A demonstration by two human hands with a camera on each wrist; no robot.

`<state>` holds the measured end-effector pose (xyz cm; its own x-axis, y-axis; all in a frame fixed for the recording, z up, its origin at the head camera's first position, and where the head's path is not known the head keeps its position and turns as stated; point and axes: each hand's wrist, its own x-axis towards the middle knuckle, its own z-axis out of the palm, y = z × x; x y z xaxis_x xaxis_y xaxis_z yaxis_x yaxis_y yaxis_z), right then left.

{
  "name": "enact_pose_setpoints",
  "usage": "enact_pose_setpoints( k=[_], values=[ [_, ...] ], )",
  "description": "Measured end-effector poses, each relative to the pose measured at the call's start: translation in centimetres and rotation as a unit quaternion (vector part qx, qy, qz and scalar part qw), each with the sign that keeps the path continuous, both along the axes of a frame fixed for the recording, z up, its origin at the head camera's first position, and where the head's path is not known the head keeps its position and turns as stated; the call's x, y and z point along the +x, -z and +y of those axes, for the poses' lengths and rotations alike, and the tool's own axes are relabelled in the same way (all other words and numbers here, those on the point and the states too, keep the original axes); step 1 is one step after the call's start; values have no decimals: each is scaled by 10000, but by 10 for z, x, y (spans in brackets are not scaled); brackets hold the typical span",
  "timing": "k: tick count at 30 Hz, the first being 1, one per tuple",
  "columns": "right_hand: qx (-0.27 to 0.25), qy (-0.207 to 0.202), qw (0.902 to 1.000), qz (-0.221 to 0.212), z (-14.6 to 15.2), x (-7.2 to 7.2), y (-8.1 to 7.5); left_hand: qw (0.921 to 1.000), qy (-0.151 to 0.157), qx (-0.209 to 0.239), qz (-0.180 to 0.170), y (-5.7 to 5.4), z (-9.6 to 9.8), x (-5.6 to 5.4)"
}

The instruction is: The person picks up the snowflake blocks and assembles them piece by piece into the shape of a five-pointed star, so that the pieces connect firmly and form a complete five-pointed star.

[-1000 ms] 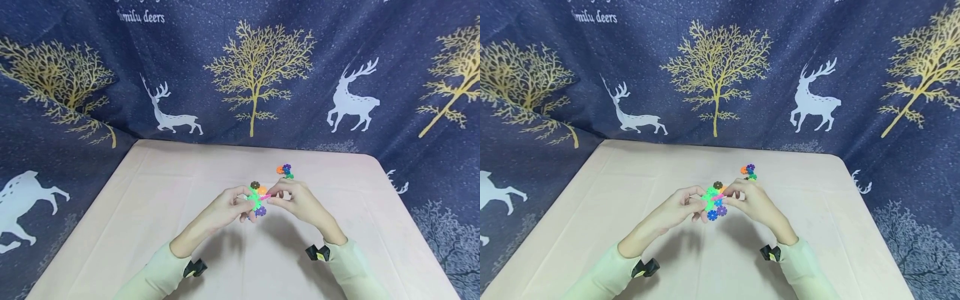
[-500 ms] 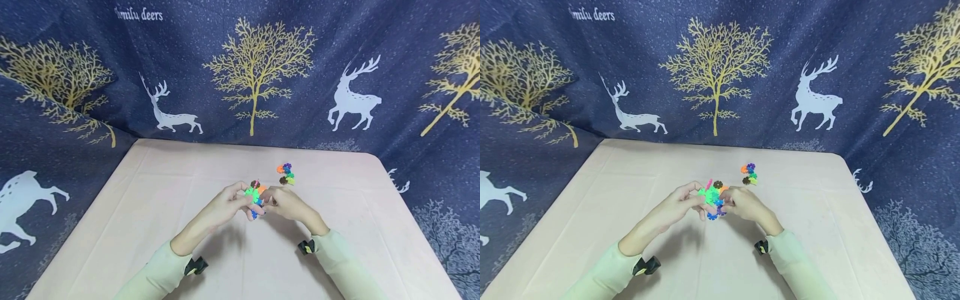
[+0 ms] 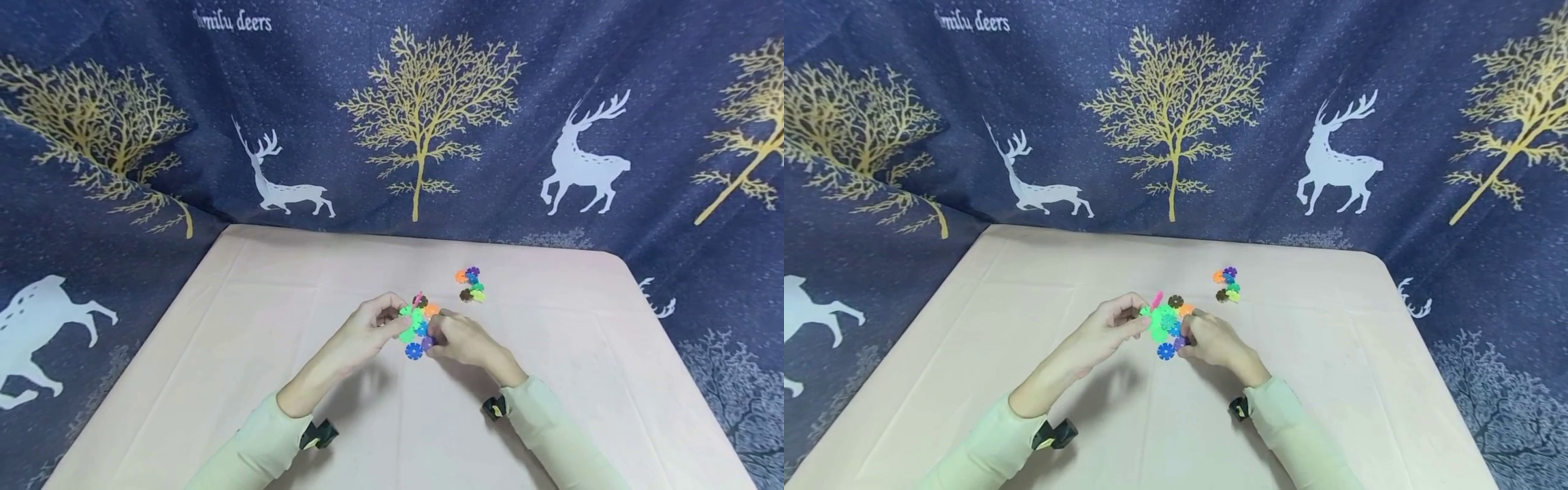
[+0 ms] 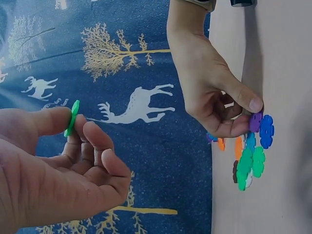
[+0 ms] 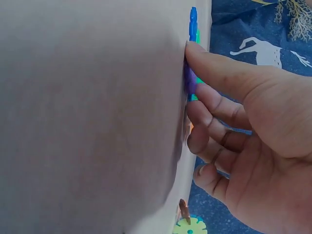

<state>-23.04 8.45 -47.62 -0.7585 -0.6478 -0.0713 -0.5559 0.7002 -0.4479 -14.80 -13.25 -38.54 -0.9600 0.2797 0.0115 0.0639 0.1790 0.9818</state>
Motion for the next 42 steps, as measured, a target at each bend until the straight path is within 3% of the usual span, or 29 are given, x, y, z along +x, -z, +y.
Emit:
enact_pose_setpoints(
  k=[9,19,26,31,42],
  values=[
    [-544,-176,9984,37,4,2,0,10000,73,2,33,3,0,0],
    [-939,-54,9952,-287,15,5,-4,9999,101,-1,-10,3,2,0],
    [-995,-14,9947,257,24,9,-27,9998,-23,-169,45,1,4,0],
    [-1257,121,9913,378,30,16,-49,9999,18,-121,21,2,5,0],
    [-1922,110,9776,854,40,35,-86,9999,27,-68,-137,0,9,1]
  ],
)
